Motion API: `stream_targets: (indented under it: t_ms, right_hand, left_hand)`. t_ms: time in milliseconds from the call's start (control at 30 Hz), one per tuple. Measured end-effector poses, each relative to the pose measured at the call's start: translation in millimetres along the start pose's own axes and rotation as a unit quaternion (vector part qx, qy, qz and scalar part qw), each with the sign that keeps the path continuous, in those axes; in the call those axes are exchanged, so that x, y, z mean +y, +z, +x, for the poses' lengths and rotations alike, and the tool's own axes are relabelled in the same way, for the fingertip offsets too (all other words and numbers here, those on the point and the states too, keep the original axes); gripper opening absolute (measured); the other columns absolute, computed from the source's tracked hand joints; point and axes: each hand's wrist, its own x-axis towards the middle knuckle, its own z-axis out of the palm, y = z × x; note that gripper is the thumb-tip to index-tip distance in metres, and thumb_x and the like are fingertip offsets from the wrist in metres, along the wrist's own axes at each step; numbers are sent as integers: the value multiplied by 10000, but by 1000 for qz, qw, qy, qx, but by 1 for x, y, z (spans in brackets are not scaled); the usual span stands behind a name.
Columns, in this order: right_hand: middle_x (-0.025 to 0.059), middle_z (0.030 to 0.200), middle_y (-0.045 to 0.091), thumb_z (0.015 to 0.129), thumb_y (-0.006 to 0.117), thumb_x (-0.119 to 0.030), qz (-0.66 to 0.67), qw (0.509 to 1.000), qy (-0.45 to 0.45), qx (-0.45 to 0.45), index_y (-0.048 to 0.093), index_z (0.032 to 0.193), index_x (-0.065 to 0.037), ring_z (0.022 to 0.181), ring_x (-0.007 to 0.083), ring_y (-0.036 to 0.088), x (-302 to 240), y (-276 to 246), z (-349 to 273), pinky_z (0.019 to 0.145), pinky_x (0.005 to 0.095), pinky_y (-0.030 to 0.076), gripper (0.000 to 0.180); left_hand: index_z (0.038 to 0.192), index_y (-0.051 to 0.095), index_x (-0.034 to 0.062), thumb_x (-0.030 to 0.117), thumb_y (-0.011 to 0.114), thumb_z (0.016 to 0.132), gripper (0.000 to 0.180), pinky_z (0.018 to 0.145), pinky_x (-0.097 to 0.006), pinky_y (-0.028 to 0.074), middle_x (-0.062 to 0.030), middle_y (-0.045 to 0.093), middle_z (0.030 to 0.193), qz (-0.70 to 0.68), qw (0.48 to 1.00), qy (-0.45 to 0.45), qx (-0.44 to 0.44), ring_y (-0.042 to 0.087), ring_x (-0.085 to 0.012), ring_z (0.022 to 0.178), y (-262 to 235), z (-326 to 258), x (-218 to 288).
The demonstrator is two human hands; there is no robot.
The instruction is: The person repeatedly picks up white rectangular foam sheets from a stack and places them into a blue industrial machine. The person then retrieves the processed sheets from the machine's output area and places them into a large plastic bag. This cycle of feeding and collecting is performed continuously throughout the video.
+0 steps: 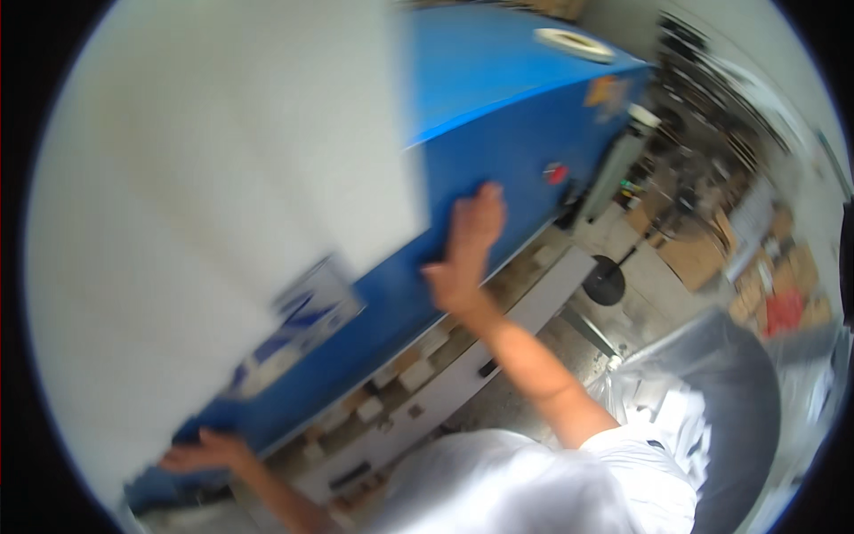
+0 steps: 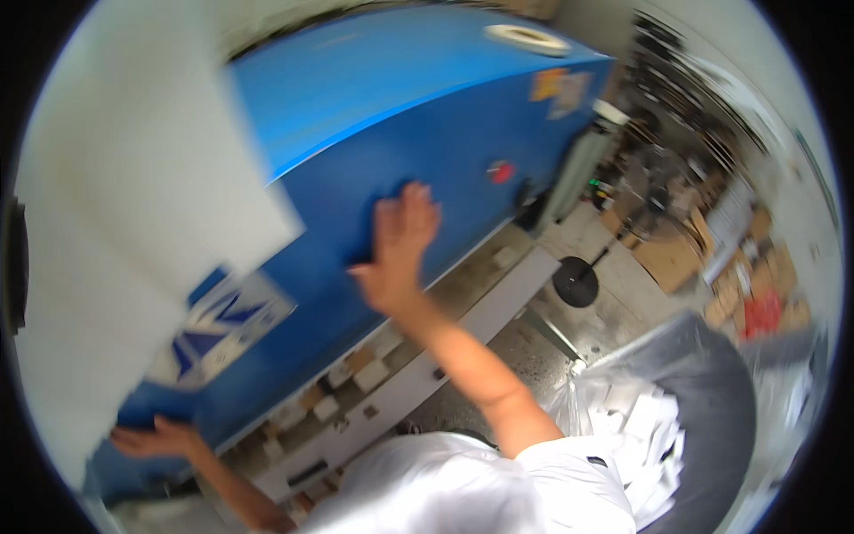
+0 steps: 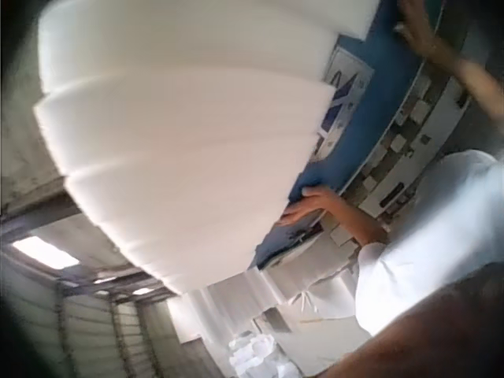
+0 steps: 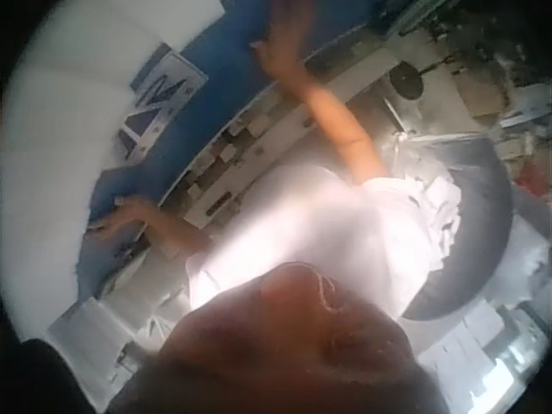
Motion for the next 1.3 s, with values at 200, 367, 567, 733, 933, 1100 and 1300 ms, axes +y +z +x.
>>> stream_targets:
  t_ms: [200, 367, 567, 733, 933, 1100, 1300]
  right_hand:
    - [290, 1561, 195, 981, 373, -562, 14, 1000, 10, -9, 387, 1483, -67, 1450, 476, 163, 1, -2, -22, 1128, 641, 70, 705]
    - [273, 1576, 144, 937, 554, -429, 89, 987, 49, -126, 309, 1516, -71, 1458, 452, 142, 0, -50, -24, 1149, 605, 111, 724]
    - [240, 1562, 175, 921, 613, -250, 213, 939, 159, -220, 239, 1535, -61, 1426, 434, 214, -19, -145, -118, 1148, 559, 202, 743]
    - [217, 1549, 208, 931, 611, -290, 246, 876, 244, -335, 296, 1510, -68, 1353, 402, 375, -16, -247, -186, 1095, 454, 362, 695]
    - [184, 1480, 351, 943, 602, -271, 198, 868, 295, -346, 407, 1423, -37, 1248, 375, 502, 8, -316, -193, 1009, 429, 453, 568]
    - [172, 1433, 423, 936, 606, -283, 116, 866, 377, -307, 485, 1362, -29, 1224, 368, 526, 30, -389, -210, 1001, 428, 461, 510]
    - [170, 1381, 468, 945, 606, -277, 94, 846, 480, -212, 565, 1281, -18, 1140, 335, 589, 41, -452, -244, 968, 397, 483, 426]
  left_hand:
    - [1470, 300, -78, 488, 482, 984, 768, 1045, -621, 309, -336, 307, 1457, 8, 999, 9, -52, 336, -515, 1326, -14, -15, 11]
    - [1484, 248, -101, 475, 544, 968, 828, 1040, -650, 301, -365, 295, 1464, 9, 988, -22, -151, 326, -526, 1332, -39, -12, 44]
    - [1424, 365, -77, 360, 539, 984, 644, 1057, -615, 312, -306, 338, 1458, -280, 927, 191, -161, 345, -504, 1329, -142, 82, 173]
    - [1400, 422, -9, 212, 554, 965, 506, 1130, -615, 232, -203, 449, 1428, -348, 906, 195, -144, 343, -449, 1386, -162, 185, 254]
    - [1362, 500, 26, 318, 597, 950, 513, 1161, -598, 171, -111, 525, 1396, -77, 982, 149, -90, 337, -325, 1422, -101, 310, 340]
    - [1256, 602, 36, 316, 602, 957, 409, 1143, -593, 210, -78, 561, 1350, 38, 945, 117, -302, 330, -295, 1427, -120, 323, 397]
    - [1219, 579, -39, 60, 650, 906, 336, 1008, -463, 476, -184, 549, 1331, -308, 930, 201, 15, 462, -350, 1316, -92, 242, 368]
